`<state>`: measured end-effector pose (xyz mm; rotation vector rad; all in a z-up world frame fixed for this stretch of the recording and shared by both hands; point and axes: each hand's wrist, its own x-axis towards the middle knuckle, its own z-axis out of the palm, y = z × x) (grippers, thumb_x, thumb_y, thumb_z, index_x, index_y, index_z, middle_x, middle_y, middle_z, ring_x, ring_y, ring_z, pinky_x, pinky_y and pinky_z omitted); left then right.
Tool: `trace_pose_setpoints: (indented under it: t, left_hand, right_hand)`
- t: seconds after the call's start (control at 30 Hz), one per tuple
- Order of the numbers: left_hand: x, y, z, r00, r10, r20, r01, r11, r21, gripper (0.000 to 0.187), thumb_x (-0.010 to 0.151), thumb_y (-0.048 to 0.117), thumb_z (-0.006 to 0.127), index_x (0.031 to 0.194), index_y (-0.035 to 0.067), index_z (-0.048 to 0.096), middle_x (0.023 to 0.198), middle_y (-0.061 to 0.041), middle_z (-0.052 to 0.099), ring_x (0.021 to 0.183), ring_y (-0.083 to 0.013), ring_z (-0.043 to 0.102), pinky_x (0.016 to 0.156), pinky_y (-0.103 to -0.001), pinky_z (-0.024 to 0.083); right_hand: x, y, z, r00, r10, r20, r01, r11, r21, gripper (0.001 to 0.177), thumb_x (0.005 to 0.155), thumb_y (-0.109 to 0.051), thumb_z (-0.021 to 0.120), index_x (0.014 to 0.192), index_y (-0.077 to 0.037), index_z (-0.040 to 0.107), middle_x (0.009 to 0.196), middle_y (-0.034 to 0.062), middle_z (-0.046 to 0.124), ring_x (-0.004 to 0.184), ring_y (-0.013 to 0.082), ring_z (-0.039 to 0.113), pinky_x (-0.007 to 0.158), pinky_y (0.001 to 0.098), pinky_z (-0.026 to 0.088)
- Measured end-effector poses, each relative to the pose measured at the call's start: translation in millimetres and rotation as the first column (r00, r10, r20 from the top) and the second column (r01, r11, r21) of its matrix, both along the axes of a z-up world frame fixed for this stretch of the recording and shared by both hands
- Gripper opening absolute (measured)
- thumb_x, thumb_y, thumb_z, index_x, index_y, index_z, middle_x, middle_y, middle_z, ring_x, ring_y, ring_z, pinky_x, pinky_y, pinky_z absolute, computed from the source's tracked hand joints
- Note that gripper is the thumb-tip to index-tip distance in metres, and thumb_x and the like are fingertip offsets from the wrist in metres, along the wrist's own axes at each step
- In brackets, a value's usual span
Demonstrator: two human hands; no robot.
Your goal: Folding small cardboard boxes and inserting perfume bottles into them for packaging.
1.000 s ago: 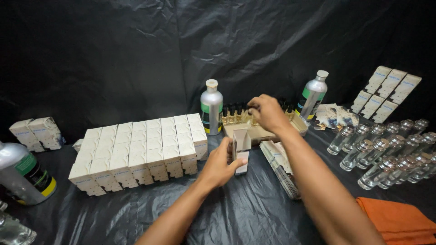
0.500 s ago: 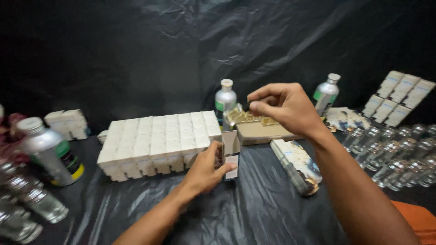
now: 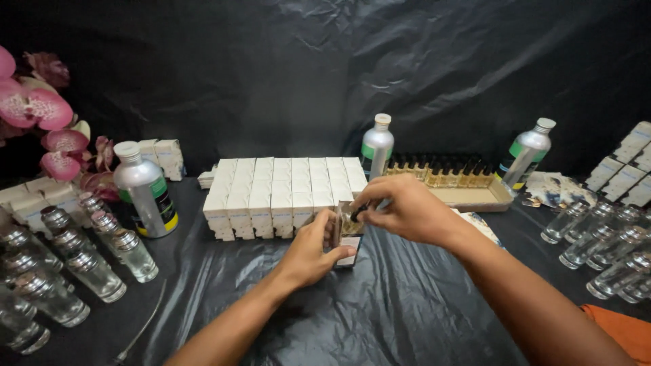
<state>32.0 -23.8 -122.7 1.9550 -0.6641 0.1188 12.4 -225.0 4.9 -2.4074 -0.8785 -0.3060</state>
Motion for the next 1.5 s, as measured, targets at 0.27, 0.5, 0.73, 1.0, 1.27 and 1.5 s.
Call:
trace_pose_setpoints:
  t: [0.27,0.5,0.73,1.0,1.27,1.5]
  left_hand:
    - [-2,5,-12,0.999,0.039,-0.020,-0.041,0.996,-0.076,0.056,0.079,0.031,0.084,0.119,0.007,0.053,0.103,-0.024,0.068,0.099,-0.0425,0.068,0.086,-0.049,0.059]
    - [-5,7,-13,0.999,-0.015,-0.048,0.005,0.981,-0.191,0.046,0.085,0.030,0.082,0.116,0.013,0.054,0.097,-0.015,0.065,0.093,-0.0323,0.068,0.086,-0.044,0.061]
    - [-4,13,-15,0.998,-0.025,-0.060,0.011,0.975,-0.221,0.049,0.086,0.034,0.079,0.120,0.011,0.053,0.105,-0.019,0.065,0.097,-0.0337,0.067,0.088,-0.046,0.061]
    - [-6,13,-15,0.997,0.078,0.024,-0.067,0.954,-0.291,0.070,0.082,0.019,0.083,0.138,0.004,0.043,0.119,-0.030,0.059,0.110,-0.0474,0.064,0.093,-0.057,0.058]
    - [-5,13,-20,0.966,0.115,0.231,-0.048,0.960,-0.276,0.048,0.085,0.016,0.080,0.126,0.008,0.056,0.115,-0.016,0.065,0.109,-0.0403,0.068,0.087,-0.047,0.061]
    - [-5,13,-17,0.949,0.122,0.290,-0.050,0.968,-0.245,0.032,0.088,0.019,0.077,0.118,0.015,0.068,0.116,-0.012,0.066,0.108,-0.0408,0.068,0.087,-0.050,0.059]
  right_hand:
    - [17,27,-17,0.991,-0.131,-0.022,0.111,0.911,-0.396,0.015,0.083,-0.026,0.076,0.097,-0.022,0.081,0.086,0.0048,0.079,0.083,0.0368,0.074,0.074,0.0485,0.060]
    - [31,50,-15,0.963,-0.213,-0.166,0.089,0.830,-0.551,0.012,0.081,-0.029,0.075,0.085,-0.020,0.082,0.055,-0.0003,0.071,0.049,0.0184,0.071,0.062,0.0300,0.060]
    - [31,50,-11,0.955,-0.147,-0.256,0.006,0.876,-0.482,0.011,0.083,-0.022,0.073,0.085,-0.017,0.082,0.062,0.0119,0.075,0.047,0.0250,0.070,0.061,0.0359,0.060]
    - [24,0,-54,0.990,-0.065,0.124,0.043,0.984,0.175,0.019,0.084,-0.021,0.080,0.089,-0.007,0.069,0.077,0.0107,0.064,0.067,0.0269,0.066,0.057,0.0392,0.055]
    - [-3,6,-78,0.991,0.082,-0.107,-0.045,0.949,0.313,0.032,0.088,-0.012,0.075,0.119,-0.006,0.069,0.124,0.0167,0.064,0.113,0.0422,0.068,0.083,0.0528,0.064]
    - [9,4,-83,0.987,0.115,-0.117,-0.073,0.946,0.315,0.020,0.090,-0.014,0.073,0.109,-0.005,0.075,0.119,0.0209,0.068,0.110,0.0422,0.071,0.083,0.0546,0.063]
